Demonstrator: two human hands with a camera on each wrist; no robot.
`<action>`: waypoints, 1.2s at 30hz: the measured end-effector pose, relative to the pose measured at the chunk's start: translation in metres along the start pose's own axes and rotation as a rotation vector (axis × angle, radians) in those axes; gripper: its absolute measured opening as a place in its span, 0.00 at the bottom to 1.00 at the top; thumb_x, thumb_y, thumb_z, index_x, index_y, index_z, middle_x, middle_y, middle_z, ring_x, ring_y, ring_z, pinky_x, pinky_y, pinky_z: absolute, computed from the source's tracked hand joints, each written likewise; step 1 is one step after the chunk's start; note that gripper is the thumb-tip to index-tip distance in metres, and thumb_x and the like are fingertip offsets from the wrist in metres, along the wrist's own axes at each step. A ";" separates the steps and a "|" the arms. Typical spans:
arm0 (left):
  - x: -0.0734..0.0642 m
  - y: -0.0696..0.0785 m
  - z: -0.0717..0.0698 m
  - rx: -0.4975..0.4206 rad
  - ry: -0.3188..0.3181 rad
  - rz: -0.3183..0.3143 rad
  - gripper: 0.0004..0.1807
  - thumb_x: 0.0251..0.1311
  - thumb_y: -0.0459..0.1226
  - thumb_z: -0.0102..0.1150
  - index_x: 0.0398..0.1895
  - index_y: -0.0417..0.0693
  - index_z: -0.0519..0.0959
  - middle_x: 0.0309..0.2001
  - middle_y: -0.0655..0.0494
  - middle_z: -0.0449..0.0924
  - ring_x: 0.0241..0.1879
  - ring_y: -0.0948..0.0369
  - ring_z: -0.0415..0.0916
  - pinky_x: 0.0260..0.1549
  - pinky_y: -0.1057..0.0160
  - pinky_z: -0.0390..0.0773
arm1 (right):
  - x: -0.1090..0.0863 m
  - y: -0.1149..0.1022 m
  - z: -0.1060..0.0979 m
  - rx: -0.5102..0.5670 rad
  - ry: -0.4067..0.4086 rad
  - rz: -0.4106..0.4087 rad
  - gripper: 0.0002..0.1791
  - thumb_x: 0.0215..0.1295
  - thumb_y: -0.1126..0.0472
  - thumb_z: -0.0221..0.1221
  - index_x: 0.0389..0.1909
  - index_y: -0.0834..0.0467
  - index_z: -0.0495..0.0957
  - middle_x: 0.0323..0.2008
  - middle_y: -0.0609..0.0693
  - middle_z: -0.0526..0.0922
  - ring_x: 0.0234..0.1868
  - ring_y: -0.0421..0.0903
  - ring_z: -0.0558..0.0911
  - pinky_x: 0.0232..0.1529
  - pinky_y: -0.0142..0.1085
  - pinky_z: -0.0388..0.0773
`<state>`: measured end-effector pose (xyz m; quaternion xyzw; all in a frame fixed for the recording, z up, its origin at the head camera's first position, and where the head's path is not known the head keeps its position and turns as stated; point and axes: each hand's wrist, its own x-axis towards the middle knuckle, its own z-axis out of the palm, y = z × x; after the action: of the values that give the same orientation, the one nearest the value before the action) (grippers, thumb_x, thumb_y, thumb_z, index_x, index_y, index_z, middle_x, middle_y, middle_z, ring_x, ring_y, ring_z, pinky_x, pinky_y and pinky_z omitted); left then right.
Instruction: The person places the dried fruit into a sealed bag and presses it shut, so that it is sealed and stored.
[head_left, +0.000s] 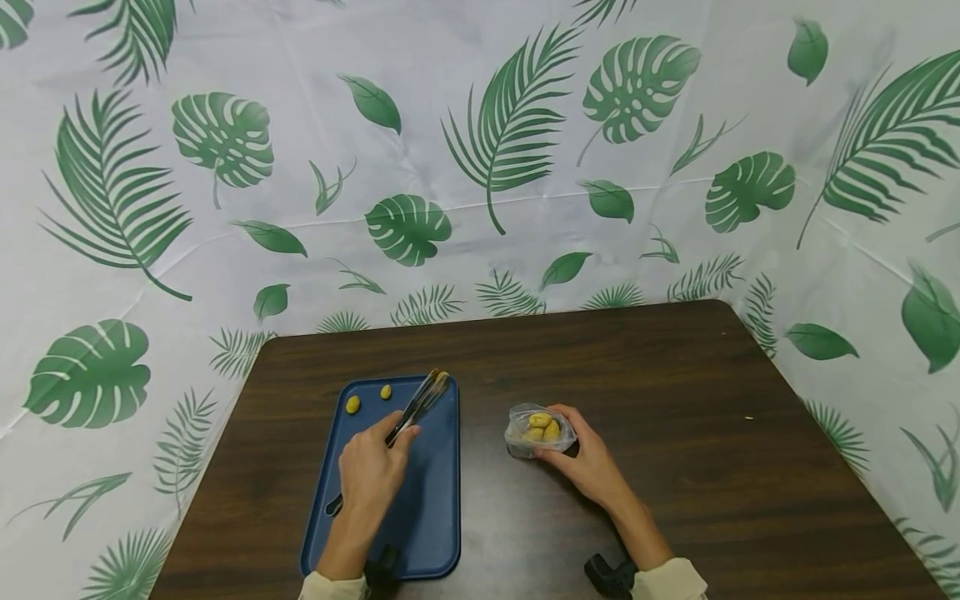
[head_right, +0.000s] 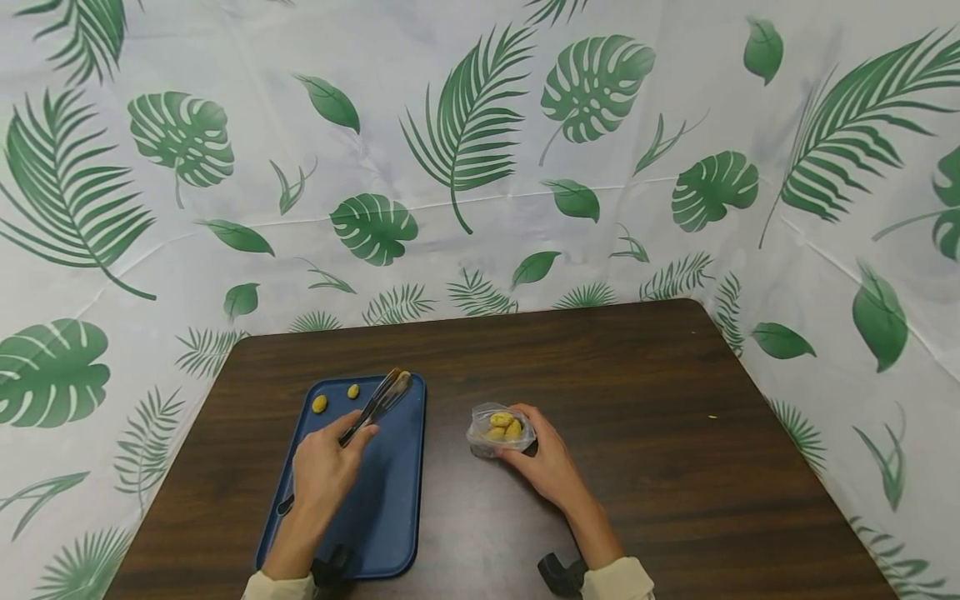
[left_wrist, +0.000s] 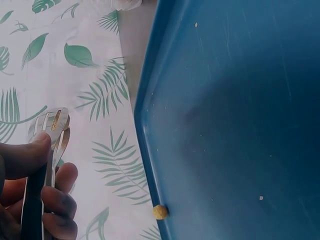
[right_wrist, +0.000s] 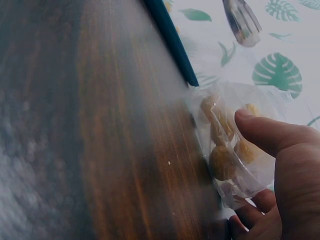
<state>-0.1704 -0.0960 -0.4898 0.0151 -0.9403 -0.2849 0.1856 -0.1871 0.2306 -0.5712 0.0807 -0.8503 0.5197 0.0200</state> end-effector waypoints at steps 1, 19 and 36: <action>-0.001 0.000 0.000 0.000 -0.001 0.002 0.19 0.61 0.45 0.72 0.52 0.46 0.88 0.37 0.43 0.91 0.30 0.44 0.86 0.34 0.40 0.81 | 0.000 0.000 0.000 0.000 -0.001 0.001 0.37 0.60 0.49 0.74 0.68 0.43 0.70 0.62 0.50 0.80 0.60 0.50 0.79 0.63 0.57 0.70; -0.010 0.010 0.005 -0.047 -0.052 0.063 0.16 0.61 0.44 0.72 0.50 0.48 0.89 0.31 0.51 0.89 0.18 0.64 0.65 0.22 0.62 0.68 | 0.000 0.002 0.002 -0.013 0.005 -0.002 0.37 0.60 0.47 0.74 0.68 0.42 0.69 0.63 0.50 0.80 0.61 0.51 0.79 0.63 0.58 0.70; -0.013 0.018 0.009 -0.079 -0.065 0.094 0.14 0.60 0.44 0.73 0.47 0.50 0.89 0.22 0.58 0.81 0.14 0.68 0.59 0.17 0.67 0.62 | 0.000 0.002 0.001 -0.017 0.009 0.007 0.37 0.60 0.46 0.74 0.68 0.42 0.69 0.64 0.50 0.80 0.62 0.51 0.79 0.64 0.58 0.69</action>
<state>-0.1603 -0.0743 -0.4913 -0.0458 -0.9335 -0.3131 0.1687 -0.1878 0.2307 -0.5738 0.0753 -0.8549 0.5128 0.0226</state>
